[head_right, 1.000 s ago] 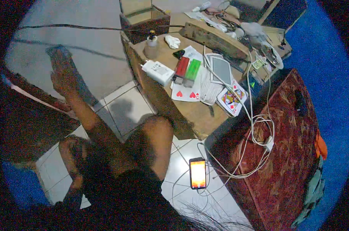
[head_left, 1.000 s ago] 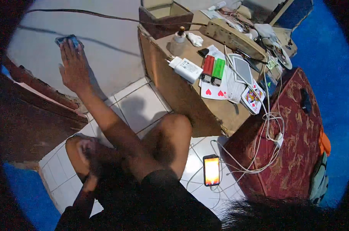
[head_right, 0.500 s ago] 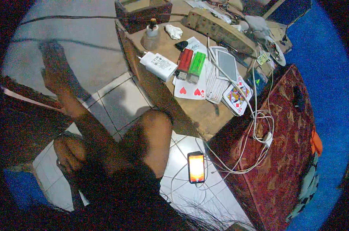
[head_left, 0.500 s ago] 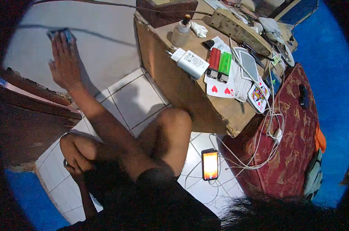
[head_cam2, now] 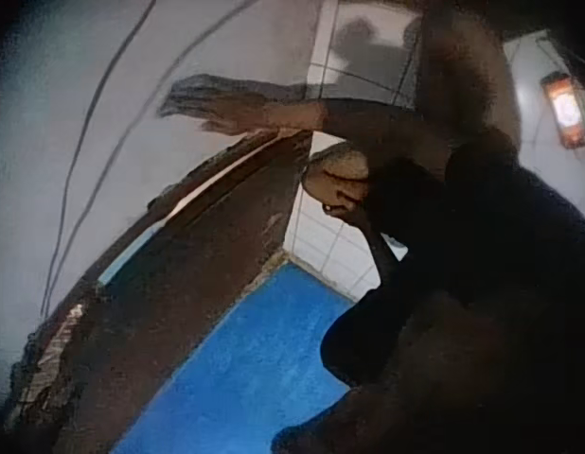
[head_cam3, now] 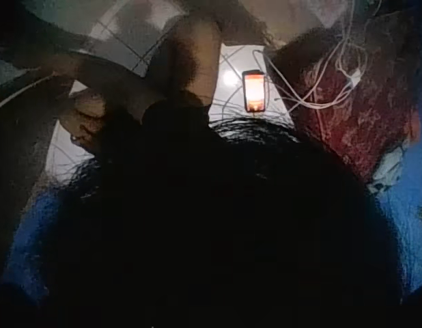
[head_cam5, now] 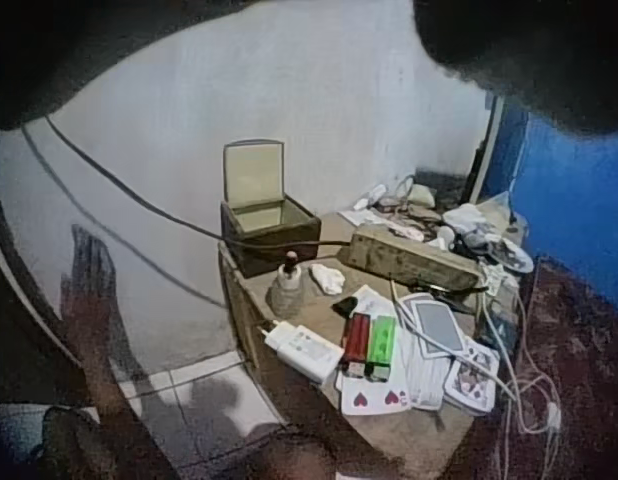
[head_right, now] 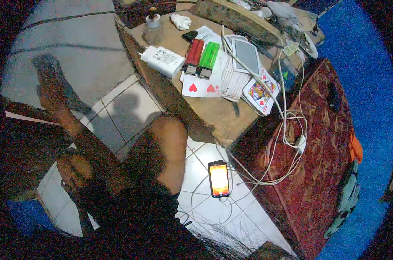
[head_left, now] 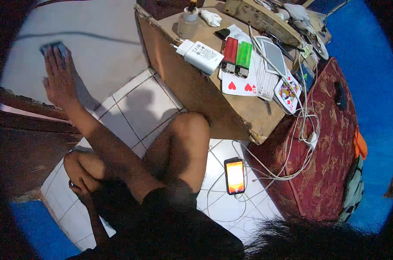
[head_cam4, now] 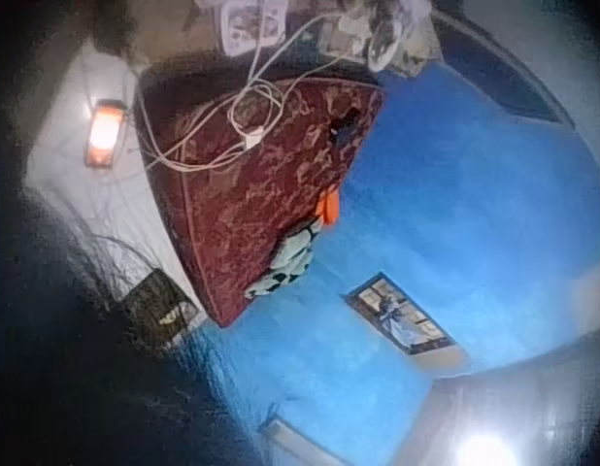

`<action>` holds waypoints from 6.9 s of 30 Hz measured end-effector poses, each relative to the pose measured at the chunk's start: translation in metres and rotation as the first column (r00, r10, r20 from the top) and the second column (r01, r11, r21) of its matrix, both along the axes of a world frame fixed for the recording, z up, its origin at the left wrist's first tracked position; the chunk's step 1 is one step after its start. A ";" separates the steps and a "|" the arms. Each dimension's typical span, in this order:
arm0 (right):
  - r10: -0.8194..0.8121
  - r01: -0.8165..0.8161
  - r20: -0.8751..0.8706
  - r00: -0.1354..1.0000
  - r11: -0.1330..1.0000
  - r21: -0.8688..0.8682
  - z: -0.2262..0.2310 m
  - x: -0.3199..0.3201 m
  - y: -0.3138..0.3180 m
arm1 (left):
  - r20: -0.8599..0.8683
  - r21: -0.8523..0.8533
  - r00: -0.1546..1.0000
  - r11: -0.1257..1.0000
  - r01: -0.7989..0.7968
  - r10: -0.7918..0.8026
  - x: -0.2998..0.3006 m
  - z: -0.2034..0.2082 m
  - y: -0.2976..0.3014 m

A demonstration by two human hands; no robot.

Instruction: The person sands a wall by hand using sandpaper.

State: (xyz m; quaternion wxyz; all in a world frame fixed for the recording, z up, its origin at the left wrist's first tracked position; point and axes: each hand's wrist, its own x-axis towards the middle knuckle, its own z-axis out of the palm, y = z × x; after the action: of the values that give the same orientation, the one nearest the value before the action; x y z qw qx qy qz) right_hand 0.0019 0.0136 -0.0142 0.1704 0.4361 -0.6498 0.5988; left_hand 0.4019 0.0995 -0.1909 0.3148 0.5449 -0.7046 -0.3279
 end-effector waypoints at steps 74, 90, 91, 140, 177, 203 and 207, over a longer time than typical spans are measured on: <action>0.063 -0.051 -0.107 0.992 0.992 0.111 -0.013 -0.001 0.036 | -0.149 0.008 0.987 0.998 -0.062 0.062 0.049 -0.051 -0.029; -0.055 0.057 -0.132 0.990 0.998 0.011 0.009 -0.018 0.023 | 0.048 -0.118 0.988 0.981 0.151 -0.146 0.013 -0.019 -0.018; -0.051 0.059 -0.118 0.992 0.996 0.063 -0.014 -0.016 0.030 | 0.133 -0.117 0.990 0.991 0.058 -0.042 0.010 -0.020 -0.009; 0.081 -0.070 -0.100 0.992 0.992 0.108 -0.009 -0.026 0.055 | 0.039 -0.035 0.999 0.999 -0.018 0.019 -0.013 -0.010 0.005; 0.159 -0.168 0.633 0.758 0.985 -0.045 -0.111 0.060 0.204 | -0.480 0.516 0.761 0.562 0.647 -0.437 -0.243 0.044 -0.051; 0.102 -0.167 0.792 0.602 0.986 0.000 -0.104 0.052 0.194 | 0.261 -0.962 0.950 -0.031 0.270 0.169 -0.334 0.186 -0.170; 0.186 -0.146 0.758 0.625 0.982 -0.120 -0.125 0.037 0.197 | 0.321 -0.947 0.935 0.037 0.320 0.147 -0.362 0.232 -0.152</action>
State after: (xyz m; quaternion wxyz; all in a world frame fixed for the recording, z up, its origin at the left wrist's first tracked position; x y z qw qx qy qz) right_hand 0.0389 0.2109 -0.1395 -0.1665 0.1955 -0.6035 0.7549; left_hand 0.0399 -0.0526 0.0407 0.4577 0.1760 -0.8066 0.3300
